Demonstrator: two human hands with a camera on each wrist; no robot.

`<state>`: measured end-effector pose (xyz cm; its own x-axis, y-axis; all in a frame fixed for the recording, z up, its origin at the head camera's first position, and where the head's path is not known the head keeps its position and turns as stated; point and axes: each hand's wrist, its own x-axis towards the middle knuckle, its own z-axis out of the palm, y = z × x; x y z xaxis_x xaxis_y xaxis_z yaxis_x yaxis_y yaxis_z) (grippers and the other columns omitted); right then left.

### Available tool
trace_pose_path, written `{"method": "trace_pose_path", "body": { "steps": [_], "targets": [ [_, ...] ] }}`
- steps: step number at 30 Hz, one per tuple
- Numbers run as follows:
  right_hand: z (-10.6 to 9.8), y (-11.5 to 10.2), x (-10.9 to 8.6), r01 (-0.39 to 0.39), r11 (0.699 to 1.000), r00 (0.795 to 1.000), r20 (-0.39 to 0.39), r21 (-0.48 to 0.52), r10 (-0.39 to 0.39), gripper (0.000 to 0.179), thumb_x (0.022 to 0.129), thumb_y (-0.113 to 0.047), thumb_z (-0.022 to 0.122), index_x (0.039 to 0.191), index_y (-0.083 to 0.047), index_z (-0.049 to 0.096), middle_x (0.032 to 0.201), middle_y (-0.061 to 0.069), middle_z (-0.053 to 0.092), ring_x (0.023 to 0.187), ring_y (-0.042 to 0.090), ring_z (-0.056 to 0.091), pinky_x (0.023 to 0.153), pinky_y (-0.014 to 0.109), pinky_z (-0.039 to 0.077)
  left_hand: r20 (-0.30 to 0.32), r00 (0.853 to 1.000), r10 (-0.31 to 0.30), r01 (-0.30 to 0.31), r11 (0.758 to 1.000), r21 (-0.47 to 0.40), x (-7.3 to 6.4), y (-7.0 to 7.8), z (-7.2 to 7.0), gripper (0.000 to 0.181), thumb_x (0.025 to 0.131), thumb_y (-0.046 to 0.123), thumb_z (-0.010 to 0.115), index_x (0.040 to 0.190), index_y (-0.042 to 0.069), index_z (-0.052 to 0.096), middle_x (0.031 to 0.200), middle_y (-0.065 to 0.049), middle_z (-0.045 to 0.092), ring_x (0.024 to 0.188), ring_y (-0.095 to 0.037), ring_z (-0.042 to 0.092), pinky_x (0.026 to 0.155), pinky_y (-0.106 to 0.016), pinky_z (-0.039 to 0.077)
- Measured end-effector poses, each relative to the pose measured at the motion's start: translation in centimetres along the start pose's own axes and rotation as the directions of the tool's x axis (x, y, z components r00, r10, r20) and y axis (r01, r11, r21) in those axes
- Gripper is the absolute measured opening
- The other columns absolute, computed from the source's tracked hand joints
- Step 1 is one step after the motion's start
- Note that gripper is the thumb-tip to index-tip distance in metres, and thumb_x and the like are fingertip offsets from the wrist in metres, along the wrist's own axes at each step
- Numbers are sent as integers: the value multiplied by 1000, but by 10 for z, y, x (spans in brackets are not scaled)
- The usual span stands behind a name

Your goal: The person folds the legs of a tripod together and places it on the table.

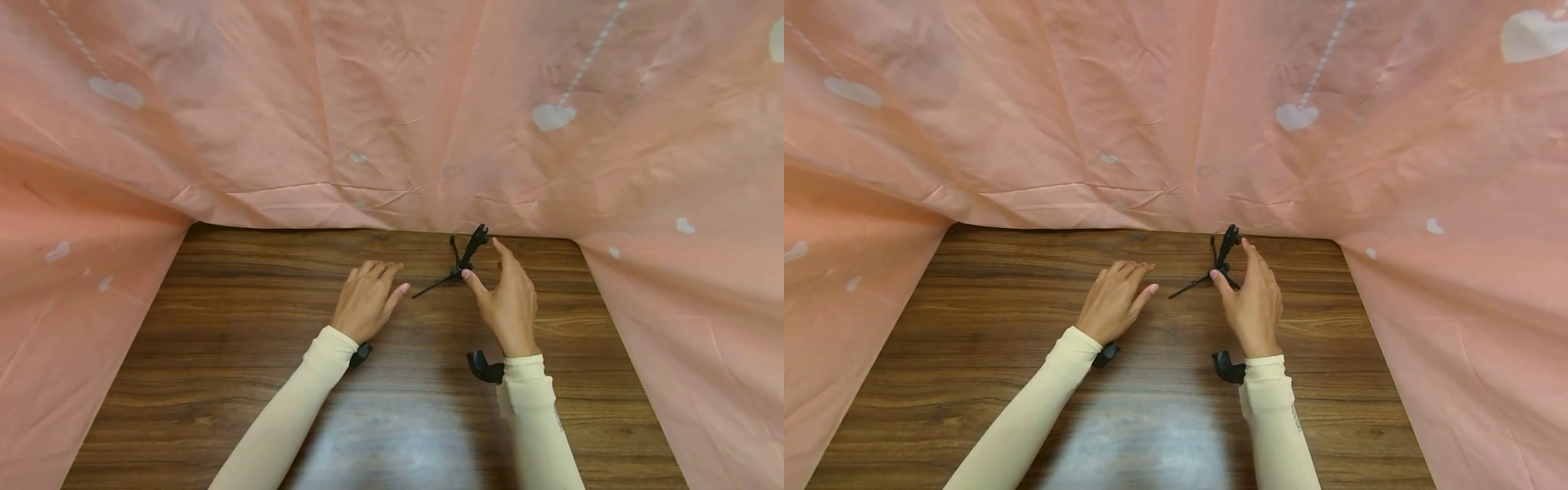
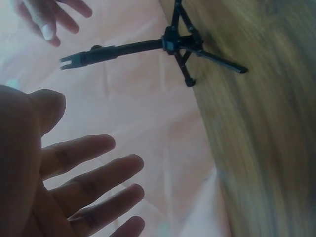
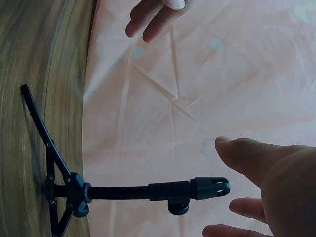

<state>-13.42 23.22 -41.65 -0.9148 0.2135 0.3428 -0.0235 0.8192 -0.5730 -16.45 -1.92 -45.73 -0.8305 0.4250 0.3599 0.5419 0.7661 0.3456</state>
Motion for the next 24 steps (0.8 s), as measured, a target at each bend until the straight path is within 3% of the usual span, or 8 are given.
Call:
{"method": "trace_pose_path", "body": {
  "steps": [5,11,24],
  "targets": [
    [2,4,4,8,1000,1000,-9,8,-8,75,95,-35,83,158,-14,49,151,18,62,122,46,68,94,65,53,6,1000,-11,12,1000,-28,4,0,11,48,108,41,62,143,9,66,134,-12,74,126,-31,64,100,-50,52],
    [4,9,9,4,1000,1000,-5,7,-4,75,95,-34,83,159,-14,48,151,17,62,121,45,67,95,64,53,-44,999,2,-4,999,-45,9,-2,23,44,104,38,70,138,10,69,129,-11,77,117,-30,67,92,-46,53],
    [5,18,22,-16,1000,999,33,27,15,76,93,-34,84,158,-17,50,150,18,63,118,45,68,96,64,51,-87,996,23,-27,999,-37,23,-7,47,44,99,41,75,130,10,74,121,-8,79,107,-27,68,88,-42,54]
  ]
}}
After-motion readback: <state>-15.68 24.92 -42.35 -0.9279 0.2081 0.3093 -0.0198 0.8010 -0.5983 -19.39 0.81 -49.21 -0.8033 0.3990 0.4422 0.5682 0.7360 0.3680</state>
